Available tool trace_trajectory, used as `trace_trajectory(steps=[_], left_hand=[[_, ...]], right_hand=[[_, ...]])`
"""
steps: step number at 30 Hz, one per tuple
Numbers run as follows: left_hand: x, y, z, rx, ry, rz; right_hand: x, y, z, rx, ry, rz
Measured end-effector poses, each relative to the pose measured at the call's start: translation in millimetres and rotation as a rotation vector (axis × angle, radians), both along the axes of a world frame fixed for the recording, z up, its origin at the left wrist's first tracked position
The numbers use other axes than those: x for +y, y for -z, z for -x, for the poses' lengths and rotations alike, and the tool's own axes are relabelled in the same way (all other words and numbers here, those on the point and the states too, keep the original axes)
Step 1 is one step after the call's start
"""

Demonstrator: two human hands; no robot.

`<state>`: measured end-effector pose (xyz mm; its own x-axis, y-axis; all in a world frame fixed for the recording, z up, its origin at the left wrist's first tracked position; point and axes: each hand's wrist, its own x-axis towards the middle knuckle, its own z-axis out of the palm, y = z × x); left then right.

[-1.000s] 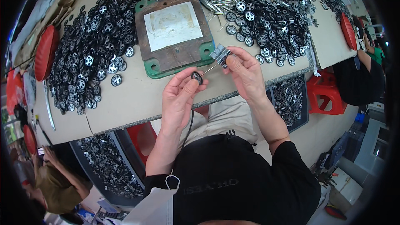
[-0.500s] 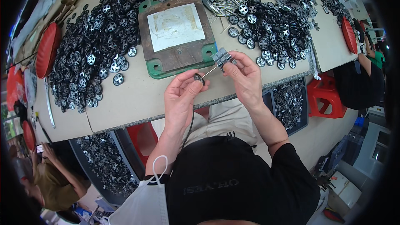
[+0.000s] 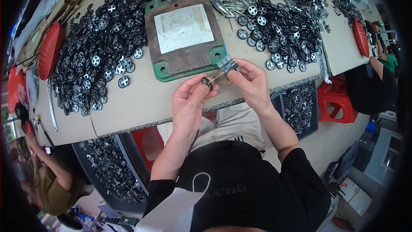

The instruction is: The person assembles small plastic and metal components into assembled parts using a manual press machine.

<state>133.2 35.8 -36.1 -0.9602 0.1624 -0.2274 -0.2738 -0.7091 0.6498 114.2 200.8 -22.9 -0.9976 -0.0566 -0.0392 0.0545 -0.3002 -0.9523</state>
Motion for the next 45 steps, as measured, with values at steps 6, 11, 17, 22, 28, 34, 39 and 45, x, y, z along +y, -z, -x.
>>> trace_trajectory(steps=[6,11,17,22,28,34,39,45], left_hand=[[6.1,1.6,-3.3,0.09,-0.094,0.191],[2.5,-0.6,-2.5,0.077,-0.03,0.162],[5.5,0.9,-2.1,0.057,-0.034,0.166],[4.0,-0.2,3.0,0.087,-0.061,0.276],[0.9,-12.3,-1.6,0.108,-0.071,0.454],[-1.3,1.3,9.1,0.065,0.093,0.06],[-10.3,-1.1,14.2,0.031,0.124,-0.12],[-8.4,10.6,19.7,0.035,0.181,-0.168]], right_hand=[[1.1,-1.6,1.0,0.039,0.017,-0.086],[13.4,0.3,7.2,-0.171,-0.184,0.109],[11.3,4.0,3.9,0.104,-0.129,-0.195],[2.6,4.9,2.7,0.054,-0.156,-0.203],[-14.6,-0.4,-3.5,0.071,-0.068,-0.299],[-8.5,-30.7,0.5,0.387,0.001,-0.909],[52.9,-25.8,46.3,0.292,0.073,-1.235],[56.8,-9.4,51.8,0.485,0.0,-1.56]])
